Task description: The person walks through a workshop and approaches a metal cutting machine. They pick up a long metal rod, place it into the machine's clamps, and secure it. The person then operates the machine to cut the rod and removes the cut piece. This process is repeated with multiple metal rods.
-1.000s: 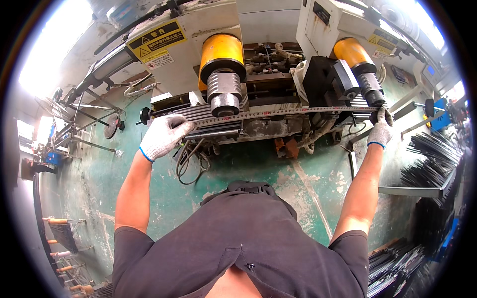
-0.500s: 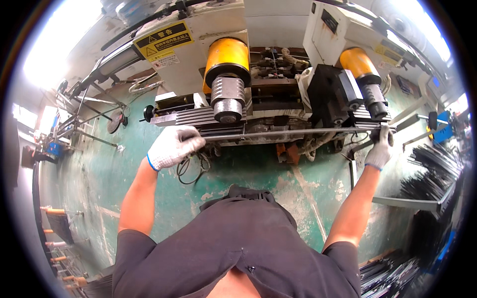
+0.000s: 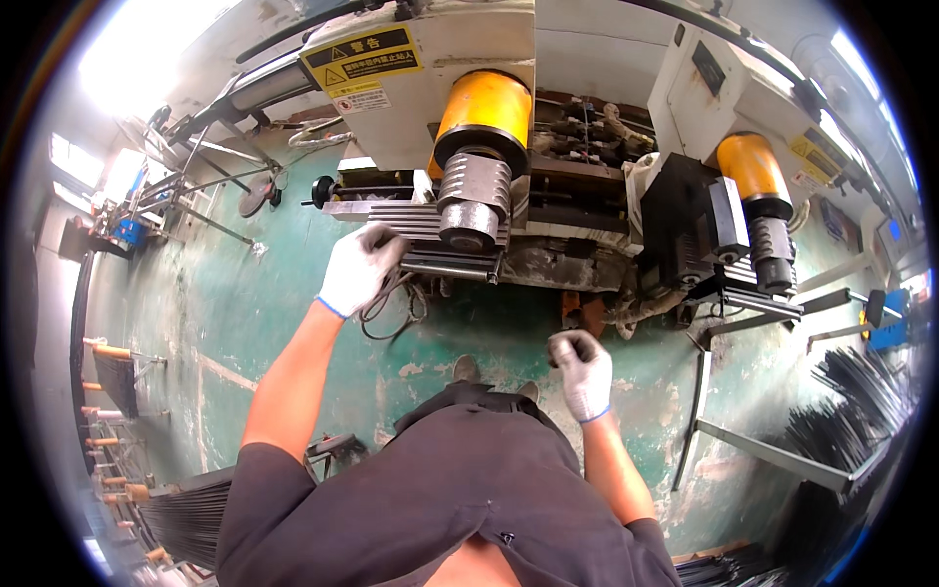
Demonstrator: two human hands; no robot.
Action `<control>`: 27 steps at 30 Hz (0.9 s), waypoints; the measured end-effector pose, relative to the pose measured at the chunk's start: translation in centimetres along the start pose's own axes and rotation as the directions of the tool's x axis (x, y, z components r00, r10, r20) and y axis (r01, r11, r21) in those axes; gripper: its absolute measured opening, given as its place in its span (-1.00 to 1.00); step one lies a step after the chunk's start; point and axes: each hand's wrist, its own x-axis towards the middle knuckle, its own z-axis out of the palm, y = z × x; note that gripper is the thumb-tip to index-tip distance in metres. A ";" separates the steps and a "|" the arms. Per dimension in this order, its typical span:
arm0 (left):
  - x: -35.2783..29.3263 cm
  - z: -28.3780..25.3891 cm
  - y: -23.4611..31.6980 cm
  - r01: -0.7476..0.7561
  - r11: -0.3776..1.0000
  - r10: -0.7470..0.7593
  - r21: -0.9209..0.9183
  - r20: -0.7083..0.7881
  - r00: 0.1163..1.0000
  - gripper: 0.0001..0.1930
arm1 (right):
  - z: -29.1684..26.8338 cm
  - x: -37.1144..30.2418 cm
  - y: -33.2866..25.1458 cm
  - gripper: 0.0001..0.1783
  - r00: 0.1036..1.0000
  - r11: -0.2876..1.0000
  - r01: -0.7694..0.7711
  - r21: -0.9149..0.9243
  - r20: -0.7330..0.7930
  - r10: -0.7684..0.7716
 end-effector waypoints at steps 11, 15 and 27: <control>8.3 5.3 -1.1 -0.240 0.939 0.311 0.246 -0.314 0.897 -0.80 | 4.7 -0.8 2.8 -0.85 0.997 0.972 -0.014 -0.234 0.074 0.032; 7.2 3.0 -3.5 -0.342 0.933 0.351 0.111 -0.480 0.804 -0.86 | 6.9 -0.7 4.8 -0.82 0.999 0.965 -0.052 -0.256 -0.028 0.046; -8.3 -7.1 -29.8 0.356 0.920 -0.384 -0.162 -0.201 0.901 -0.82 | 28.7 4.8 4.7 -0.76 0.926 0.758 0.114 -0.643 0.345 0.153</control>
